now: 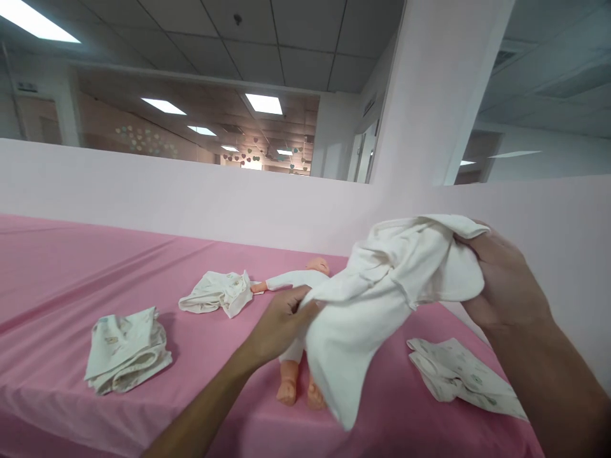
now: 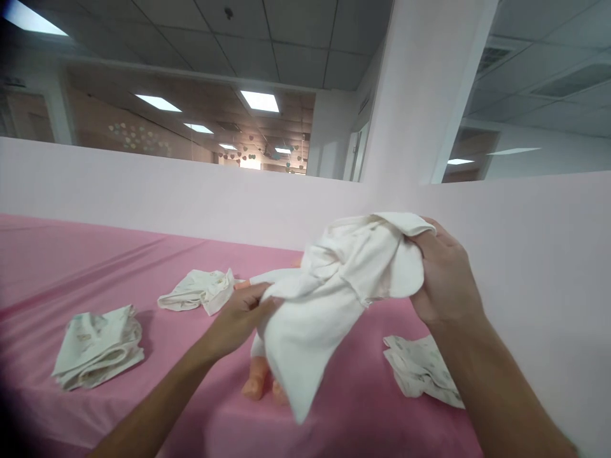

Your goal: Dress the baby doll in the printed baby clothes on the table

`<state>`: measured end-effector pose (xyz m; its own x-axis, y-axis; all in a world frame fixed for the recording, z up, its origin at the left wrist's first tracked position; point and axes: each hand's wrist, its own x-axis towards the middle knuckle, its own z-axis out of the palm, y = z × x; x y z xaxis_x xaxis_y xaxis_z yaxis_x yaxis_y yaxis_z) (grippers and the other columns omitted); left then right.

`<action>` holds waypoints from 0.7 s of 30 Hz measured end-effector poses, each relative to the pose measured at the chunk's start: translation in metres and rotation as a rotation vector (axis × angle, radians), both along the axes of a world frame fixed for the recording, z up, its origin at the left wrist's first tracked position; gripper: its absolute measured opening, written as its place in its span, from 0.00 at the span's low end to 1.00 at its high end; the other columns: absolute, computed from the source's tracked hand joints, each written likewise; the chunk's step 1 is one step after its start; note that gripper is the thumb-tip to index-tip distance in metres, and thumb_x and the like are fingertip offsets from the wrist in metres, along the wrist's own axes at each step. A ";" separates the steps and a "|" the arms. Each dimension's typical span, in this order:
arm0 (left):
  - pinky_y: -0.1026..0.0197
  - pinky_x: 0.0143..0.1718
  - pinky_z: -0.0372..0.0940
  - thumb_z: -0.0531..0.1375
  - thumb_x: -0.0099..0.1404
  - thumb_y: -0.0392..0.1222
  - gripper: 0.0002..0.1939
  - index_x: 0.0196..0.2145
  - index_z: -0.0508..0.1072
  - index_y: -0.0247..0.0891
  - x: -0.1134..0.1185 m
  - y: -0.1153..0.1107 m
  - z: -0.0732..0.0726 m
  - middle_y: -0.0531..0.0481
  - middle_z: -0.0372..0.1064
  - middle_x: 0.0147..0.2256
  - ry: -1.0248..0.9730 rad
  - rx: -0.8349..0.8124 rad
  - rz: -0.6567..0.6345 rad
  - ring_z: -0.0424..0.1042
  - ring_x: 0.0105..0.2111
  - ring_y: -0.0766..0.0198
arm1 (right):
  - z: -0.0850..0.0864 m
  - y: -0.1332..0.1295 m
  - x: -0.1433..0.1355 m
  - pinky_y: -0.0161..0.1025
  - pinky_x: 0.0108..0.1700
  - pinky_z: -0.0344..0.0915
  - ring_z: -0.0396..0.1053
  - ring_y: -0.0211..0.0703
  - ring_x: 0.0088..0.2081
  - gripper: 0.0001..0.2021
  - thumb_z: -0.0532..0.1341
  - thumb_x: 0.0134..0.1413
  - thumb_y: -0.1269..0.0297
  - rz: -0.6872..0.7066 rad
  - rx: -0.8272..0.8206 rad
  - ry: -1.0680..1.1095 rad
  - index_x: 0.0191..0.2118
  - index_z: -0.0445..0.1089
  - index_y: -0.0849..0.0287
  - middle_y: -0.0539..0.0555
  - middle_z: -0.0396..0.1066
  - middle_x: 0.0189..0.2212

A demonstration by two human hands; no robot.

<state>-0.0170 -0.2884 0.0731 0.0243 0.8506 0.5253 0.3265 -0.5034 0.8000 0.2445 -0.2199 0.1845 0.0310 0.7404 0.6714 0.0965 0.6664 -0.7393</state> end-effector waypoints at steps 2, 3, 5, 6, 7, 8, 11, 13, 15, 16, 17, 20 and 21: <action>0.67 0.26 0.58 0.57 0.67 0.53 0.17 0.31 0.73 0.35 -0.011 -0.011 0.015 0.53 0.66 0.28 -0.034 0.052 0.167 0.63 0.27 0.66 | -0.005 0.014 0.012 0.44 0.36 0.70 0.73 0.52 0.43 0.12 0.61 0.56 0.52 0.013 -0.083 0.081 0.41 0.73 0.52 0.55 0.74 0.41; 0.67 0.27 0.59 0.58 0.66 0.52 0.16 0.32 0.74 0.35 -0.017 -0.016 0.023 0.53 0.68 0.28 -0.059 0.070 0.236 0.65 0.28 0.66 | -0.008 0.018 0.015 0.44 0.37 0.70 0.73 0.51 0.43 0.10 0.63 0.55 0.55 0.017 -0.121 0.120 0.39 0.73 0.53 0.56 0.74 0.41; 0.67 0.27 0.60 0.59 0.65 0.49 0.13 0.33 0.76 0.35 -0.026 -0.027 0.036 0.52 0.70 0.29 -0.101 0.094 0.318 0.67 0.28 0.66 | -0.014 0.021 0.015 0.42 0.40 0.70 0.72 0.49 0.44 0.08 0.65 0.51 0.59 0.024 -0.150 0.164 0.38 0.74 0.53 0.55 0.73 0.40; 0.67 0.27 0.61 0.60 0.64 0.48 0.12 0.33 0.76 0.36 -0.029 -0.031 0.041 0.53 0.71 0.29 -0.109 0.103 0.331 0.68 0.28 0.66 | -0.018 0.018 0.011 0.42 0.42 0.70 0.72 0.48 0.44 0.09 0.66 0.50 0.60 0.036 -0.151 0.162 0.38 0.74 0.53 0.54 0.73 0.40; 0.68 0.27 0.61 0.60 0.64 0.46 0.11 0.32 0.76 0.36 -0.030 -0.034 0.045 0.53 0.72 0.29 -0.101 0.106 0.328 0.68 0.28 0.66 | -0.021 0.012 0.004 0.43 0.44 0.69 0.71 0.48 0.45 0.10 0.67 0.49 0.60 0.051 -0.141 0.125 0.39 0.74 0.53 0.53 0.73 0.40; 0.68 0.27 0.61 0.60 0.63 0.45 0.10 0.31 0.76 0.36 -0.029 -0.037 0.047 0.53 0.72 0.29 -0.077 0.101 0.311 0.69 0.29 0.66 | -0.025 0.002 -0.005 0.44 0.46 0.69 0.71 0.48 0.46 0.11 0.67 0.50 0.58 0.083 -0.129 0.051 0.40 0.74 0.53 0.53 0.74 0.40; 0.68 0.28 0.62 0.59 0.61 0.40 0.07 0.31 0.77 0.37 -0.018 -0.043 0.051 0.54 0.74 0.29 0.054 0.035 0.209 0.70 0.29 0.65 | -0.040 -0.035 -0.040 0.44 0.45 0.67 0.70 0.50 0.45 0.13 0.67 0.51 0.54 0.230 -0.144 -0.340 0.42 0.75 0.51 0.54 0.75 0.42; 0.67 0.28 0.61 0.58 0.60 0.39 0.09 0.33 0.78 0.38 -0.009 -0.045 0.052 0.54 0.74 0.30 0.134 0.006 0.159 0.70 0.29 0.65 | -0.052 -0.059 -0.063 0.40 0.38 0.65 0.70 0.47 0.40 0.10 0.67 0.50 0.55 0.299 -0.115 -0.547 0.38 0.74 0.52 0.52 0.74 0.38; 0.67 0.28 0.61 0.57 0.60 0.38 0.10 0.35 0.78 0.39 -0.004 -0.048 0.052 0.54 0.74 0.30 0.177 0.013 0.163 0.69 0.28 0.65 | -0.063 -0.073 -0.081 0.37 0.30 0.59 0.65 0.41 0.30 0.07 0.63 0.55 0.58 0.300 -0.094 -0.706 0.29 0.70 0.53 0.49 0.71 0.29; 0.67 0.28 0.61 0.57 0.60 0.38 0.10 0.36 0.78 0.39 -0.004 -0.050 0.051 0.54 0.73 0.30 0.194 0.022 0.182 0.69 0.29 0.65 | -0.068 -0.075 -0.088 0.36 0.28 0.55 0.61 0.39 0.28 0.09 0.60 0.56 0.60 0.280 -0.077 -0.738 0.27 0.67 0.54 0.48 0.68 0.25; 0.67 0.29 0.61 0.57 0.60 0.39 0.10 0.37 0.78 0.40 -0.006 -0.052 0.051 0.54 0.73 0.30 0.211 0.030 0.204 0.69 0.29 0.65 | -0.072 -0.075 -0.092 0.36 0.26 0.52 0.58 0.37 0.26 0.09 0.57 0.57 0.63 0.266 -0.071 -0.750 0.26 0.64 0.55 0.47 0.65 0.23; 0.67 0.26 0.58 0.59 0.61 0.43 0.09 0.37 0.78 0.40 -0.020 -0.059 0.049 0.55 0.70 0.27 0.277 0.023 0.234 0.66 0.27 0.65 | -0.078 -0.065 -0.096 0.35 0.26 0.50 0.57 0.36 0.26 0.07 0.53 0.56 0.68 0.272 -0.106 -0.711 0.28 0.65 0.55 0.47 0.63 0.24; 0.67 0.24 0.56 0.59 0.61 0.45 0.10 0.36 0.78 0.40 -0.026 -0.061 0.048 0.55 0.69 0.26 0.307 0.007 0.218 0.65 0.25 0.66 | -0.079 -0.060 -0.096 0.35 0.27 0.51 0.58 0.37 0.27 0.07 0.53 0.55 0.69 0.276 -0.123 -0.699 0.30 0.66 0.55 0.47 0.64 0.25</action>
<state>-0.0432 -0.3493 0.1216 0.0004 0.8497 0.5273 0.6508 -0.4006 0.6450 0.1490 -0.2798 0.1058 -0.5681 0.7304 0.3793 0.4111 0.6511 -0.6380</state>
